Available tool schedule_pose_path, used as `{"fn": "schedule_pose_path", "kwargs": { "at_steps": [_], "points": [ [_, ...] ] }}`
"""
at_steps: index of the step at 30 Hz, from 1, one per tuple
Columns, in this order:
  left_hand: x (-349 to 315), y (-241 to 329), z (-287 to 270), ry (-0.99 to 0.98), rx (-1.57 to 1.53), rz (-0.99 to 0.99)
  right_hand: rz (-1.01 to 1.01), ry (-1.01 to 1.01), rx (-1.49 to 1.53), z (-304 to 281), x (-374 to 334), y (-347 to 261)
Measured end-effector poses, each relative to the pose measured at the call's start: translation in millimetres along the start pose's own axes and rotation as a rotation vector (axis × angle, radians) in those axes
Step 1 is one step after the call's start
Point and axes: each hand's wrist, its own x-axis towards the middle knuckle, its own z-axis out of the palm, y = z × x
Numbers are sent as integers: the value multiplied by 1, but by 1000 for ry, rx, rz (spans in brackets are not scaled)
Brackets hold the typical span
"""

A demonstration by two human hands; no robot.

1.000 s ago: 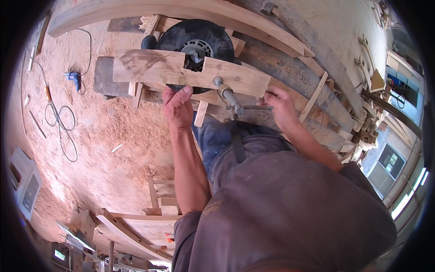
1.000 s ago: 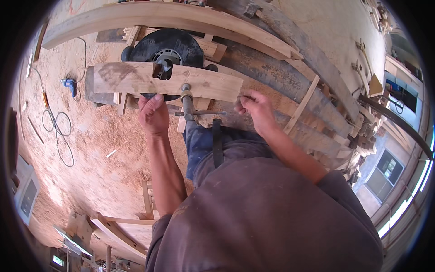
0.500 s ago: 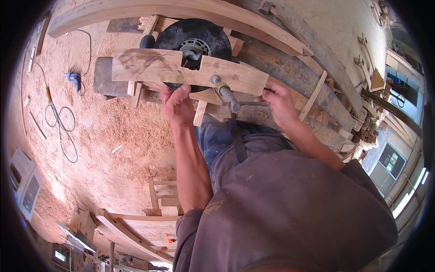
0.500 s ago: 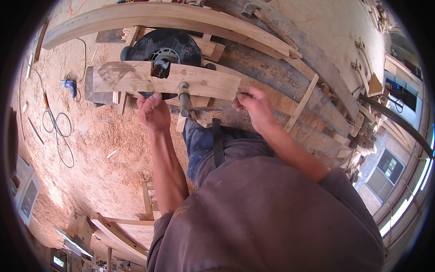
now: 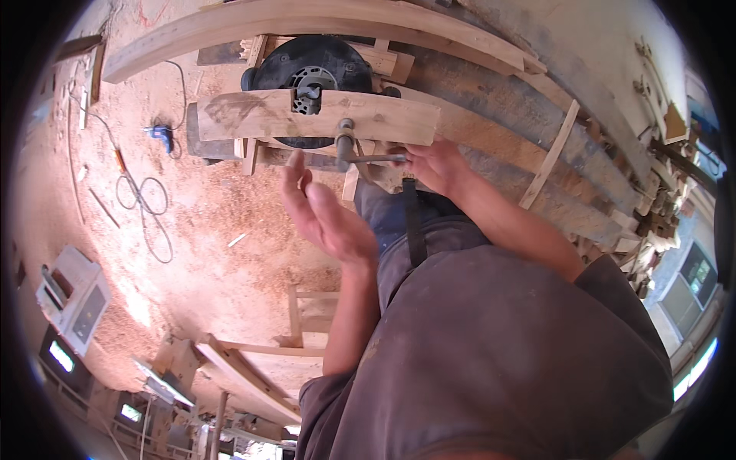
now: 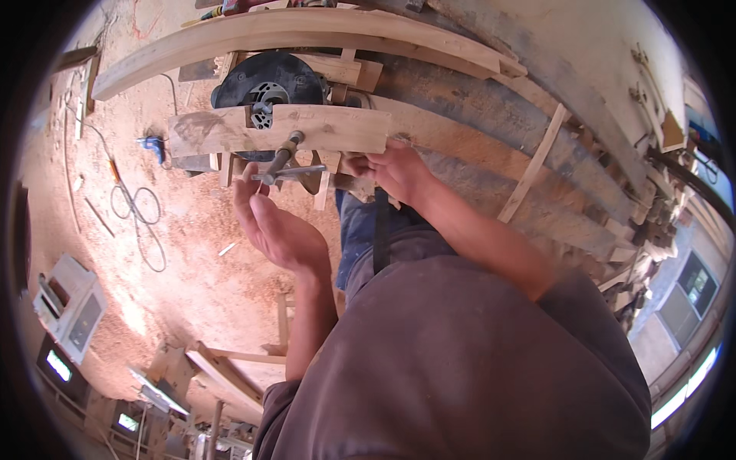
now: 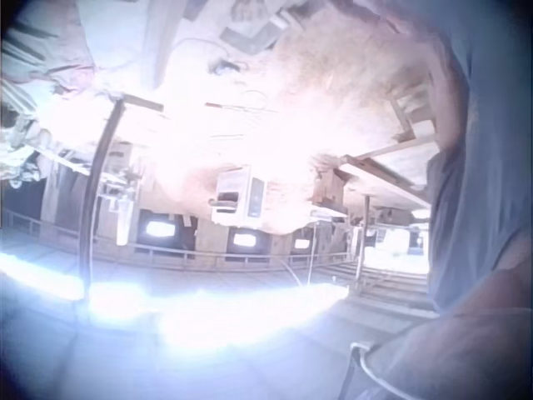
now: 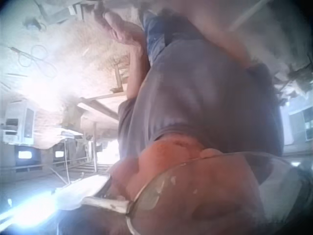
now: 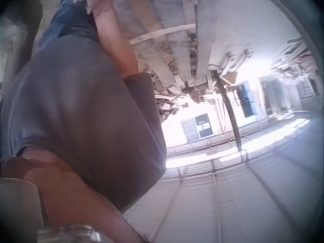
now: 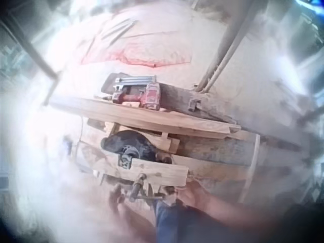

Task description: The person assembles a wooden fixture by inserting and tightening bolts into pre-drilled holes using a wrench. They repeatedly adjust the position of the wooden pieces and check alignment while working at a cluttered workbench.

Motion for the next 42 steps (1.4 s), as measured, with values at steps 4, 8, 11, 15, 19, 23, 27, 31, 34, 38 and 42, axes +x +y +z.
{"fn": "schedule_pose_path", "kwargs": {
  "at_steps": [4,8,11,15,19,23,27,31,34,38,42],
  "points": [
    [-28,32,23,-164,148,146,26,-212,293,20,35,25],
    [-29,43,42,-212,185,58,59,-267,439,23,57,44],
    [-30,55,58,-154,72,26,68,-345,469,31,57,43],
    [-28,54,69,-91,-80,-41,-6,-233,538,45,45,34],
    [-23,59,74,-26,-31,-94,136,-138,584,68,32,28],
    [-20,73,81,-41,-30,-182,83,-180,585,82,32,28],
    [-17,74,79,-67,-47,-217,13,-194,615,90,36,31],
    [-16,71,71,-78,-7,-200,-5,-191,632,94,36,30],
    [-11,72,67,-134,-4,-207,18,-172,659,98,29,19],
    [-3,73,54,-242,19,-263,34,-128,616,90,40,30],
    [4,84,50,-321,64,-331,29,-161,602,92,40,29]
  ]
}}
